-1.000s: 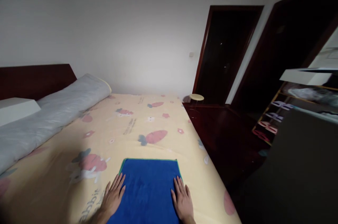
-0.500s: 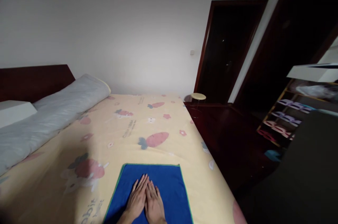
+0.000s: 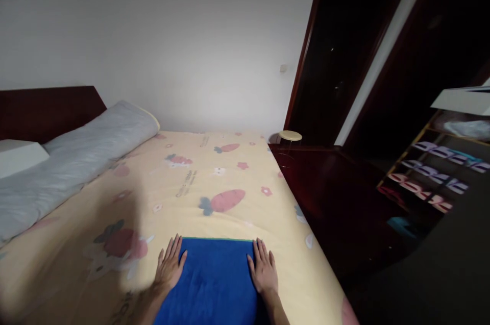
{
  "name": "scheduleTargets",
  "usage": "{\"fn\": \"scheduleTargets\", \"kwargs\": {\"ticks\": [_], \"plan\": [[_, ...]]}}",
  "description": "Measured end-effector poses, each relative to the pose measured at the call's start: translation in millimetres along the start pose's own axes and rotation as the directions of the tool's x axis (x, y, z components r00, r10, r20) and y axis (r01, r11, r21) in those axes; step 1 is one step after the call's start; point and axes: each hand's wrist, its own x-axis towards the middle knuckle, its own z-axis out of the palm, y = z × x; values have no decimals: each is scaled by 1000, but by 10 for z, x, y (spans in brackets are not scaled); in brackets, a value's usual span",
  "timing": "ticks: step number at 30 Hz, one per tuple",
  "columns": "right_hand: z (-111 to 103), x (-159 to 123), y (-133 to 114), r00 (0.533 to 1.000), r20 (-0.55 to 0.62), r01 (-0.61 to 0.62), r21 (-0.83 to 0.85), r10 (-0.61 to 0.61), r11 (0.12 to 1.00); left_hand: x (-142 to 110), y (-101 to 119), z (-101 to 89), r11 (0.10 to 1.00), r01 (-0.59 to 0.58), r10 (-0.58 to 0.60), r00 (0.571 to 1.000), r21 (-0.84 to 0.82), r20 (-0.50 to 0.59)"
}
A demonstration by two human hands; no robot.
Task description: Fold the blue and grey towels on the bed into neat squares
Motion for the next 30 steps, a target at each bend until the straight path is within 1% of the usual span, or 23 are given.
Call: {"fn": "scheduleTargets", "kwargs": {"ticks": [3, 7, 10, 12, 13, 15, 17, 19, 20, 23, 24, 25, 27, 30], "plan": [[36, -3, 24, 999, 10, -45, -30, 46, 999, 0, -17, 1, 1000, 15, -15, 1000, 25, 26], [48, 7, -9, 998, 38, -47, -61, 49, 997, 12, -5, -30, 1000, 14, -14, 997, 10, 75], [31, 37, 17, 996, 69, -47, -66, 52, 997, 44, -36, -103, 1000, 19, -18, 990, -9, 141], [7, 72, 46, 994, 96, -45, -63, 51, 997, 71, -70, -183, 1000, 4, -4, 983, -4, 183], [-9, 91, 50, 994, 102, -40, -64, 46, 997, 82, -79, -227, 1000, -10, 8, 982, 9, 188], [-43, 123, 0, 996, 78, -32, -74, 37, 997, 83, -51, -306, 998, -45, 38, 989, 45, 144], [-64, 123, -163, 1000, 23, 3, -71, -2, 997, 38, 71, -332, 993, -103, 99, 993, 52, 71], [-49, 65, -439, 996, -2, 83, -32, -84, 996, -65, 296, -272, 982, -190, 189, 981, 14, 36], [-25, 12, -602, 990, 8, 141, 3, -141, 990, -137, 434, -208, 969, -246, 247, 968, -16, 37], [92, -208, -1038, 955, 70, 279, 123, -289, 952, -390, 826, 68, 920, -386, 388, 921, -67, 37], [131, -284, -1127, 947, 77, 299, 153, -313, 942, -470, 913, 160, 919, -389, 392, 919, -66, 37], [162, -353, -1177, 941, 79, 312, 175, -329, 934, -539, 967, 238, 919, -389, 391, 920, -67, 22], [191, -455, -1165, 940, 64, 319, 188, -336, 929, -631, 972, 331, 917, -391, 391, 920, -75, -17], [162, -532, -945, 947, 30, 311, 158, -320, 937, -659, 790, 323, 908, -408, 402, 913, -94, -77]]}}
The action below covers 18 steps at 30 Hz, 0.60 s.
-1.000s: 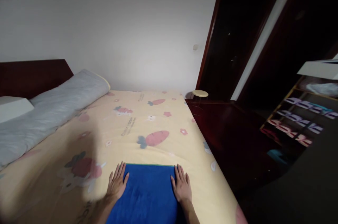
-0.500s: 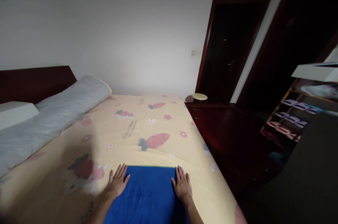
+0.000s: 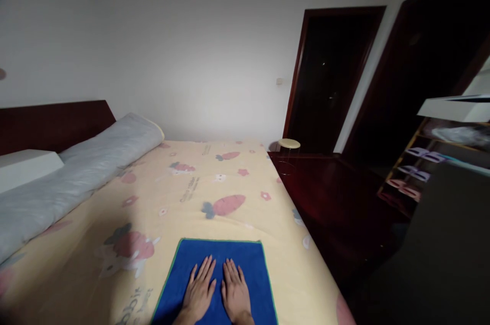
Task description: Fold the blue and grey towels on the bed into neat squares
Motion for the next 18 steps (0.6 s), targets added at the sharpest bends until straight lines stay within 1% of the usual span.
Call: {"fn": "scheduleTargets", "kwargs": {"ticks": [3, 6, 9, 11, 12, 14, 16, 18], "plan": [[-74, -155, 282, 998, -41, -59, -47, 57, 997, -93, -258, -103, 997, 72, -71, 997, 22, -38], [-98, -343, 590, 989, -98, -120, -83, 112, 989, -265, -538, -203, 986, 159, -158, 987, 49, -21], [-121, -509, 843, 974, -145, -193, -111, 176, 975, -502, -794, -326, 984, 165, -166, 986, 63, 26], [-171, -561, 911, 966, -144, -234, -126, 216, 964, -632, -898, -436, 984, 164, -168, 984, 74, 59], [-206, -564, 901, 962, -143, -250, -133, 231, 959, -675, -913, -497, 981, 175, -180, 982, 85, 63], [-270, -530, 780, 956, -155, -269, -135, 248, 954, -709, -846, -616, 970, 215, -217, 976, 114, 5], [-289, -471, 538, 956, -176, -259, -116, 236, 959, -692, -653, -697, 961, 244, -233, 968, 127, -96], [-226, -428, 225, 967, -171, -204, -81, 188, 976, -652, -375, -695, 970, 219, -201, 967, 106, -159]]}}
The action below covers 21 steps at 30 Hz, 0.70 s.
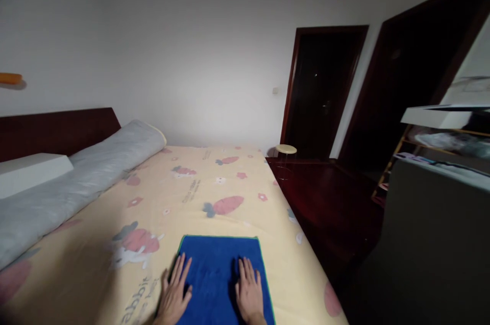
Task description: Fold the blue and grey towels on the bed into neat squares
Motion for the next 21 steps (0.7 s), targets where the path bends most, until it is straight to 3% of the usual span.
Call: {"fn": "scheduleTargets", "kwargs": {"ticks": [4, 7, 11, 17, 21], "plan": [[257, -189, -552, 993, 42, 108, 81, -112, 991, -122, 550, 255, 987, -129, 135, 989, -100, 58], [453, -340, -709, 991, 66, 110, 120, -119, 987, -280, 717, 580, 974, -176, 196, 970, -144, 144], [505, -430, -682, 988, 97, 108, 115, -119, 988, -449, 632, 743, 957, -238, 264, 952, -167, 156], [405, -471, -553, 975, 99, 191, 64, -197, 979, -499, 508, 583, 950, -254, 278, 953, -179, 122], [388, -544, -377, 970, 48, 235, 37, -237, 971, -541, 441, 559, 968, -194, 209, 975, -156, 81]]}}
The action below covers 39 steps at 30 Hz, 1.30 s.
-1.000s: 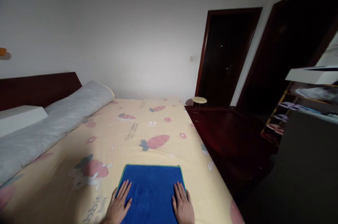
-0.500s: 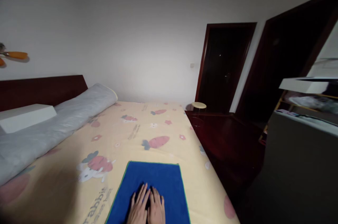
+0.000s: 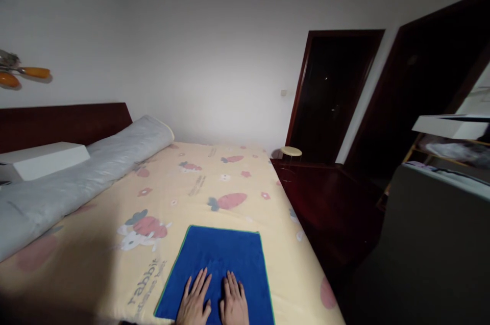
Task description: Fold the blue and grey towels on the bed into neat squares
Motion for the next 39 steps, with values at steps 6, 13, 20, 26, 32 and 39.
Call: {"fn": "scheduleTargets", "kwargs": {"ticks": [6, 13, 20, 26, 32, 39], "plan": [[-94, -208, 197, 997, -64, -53, -21, 51, 998, -125, -100, -164, 994, 104, -103, 994, 41, -28], [-218, -392, 342, 975, -82, -211, -81, 204, 974, -283, -298, -428, 947, 308, -312, 950, 88, 24], [-276, -472, 402, 955, -82, -292, -108, 285, 950, -470, -500, -574, 902, 411, -419, 907, 129, 38], [-315, -469, 388, 955, -67, -296, -115, 290, 948, -476, -483, -614, 894, 425, -435, 899, 144, 46], [-312, -465, 378, 955, -72, -295, -129, 288, 947, -468, -482, -605, 891, 426, -436, 900, 160, 31], [-333, -461, 344, 951, -56, -309, -143, 304, 940, -460, -451, -621, 889, 428, -438, 899, 162, 31]]}}
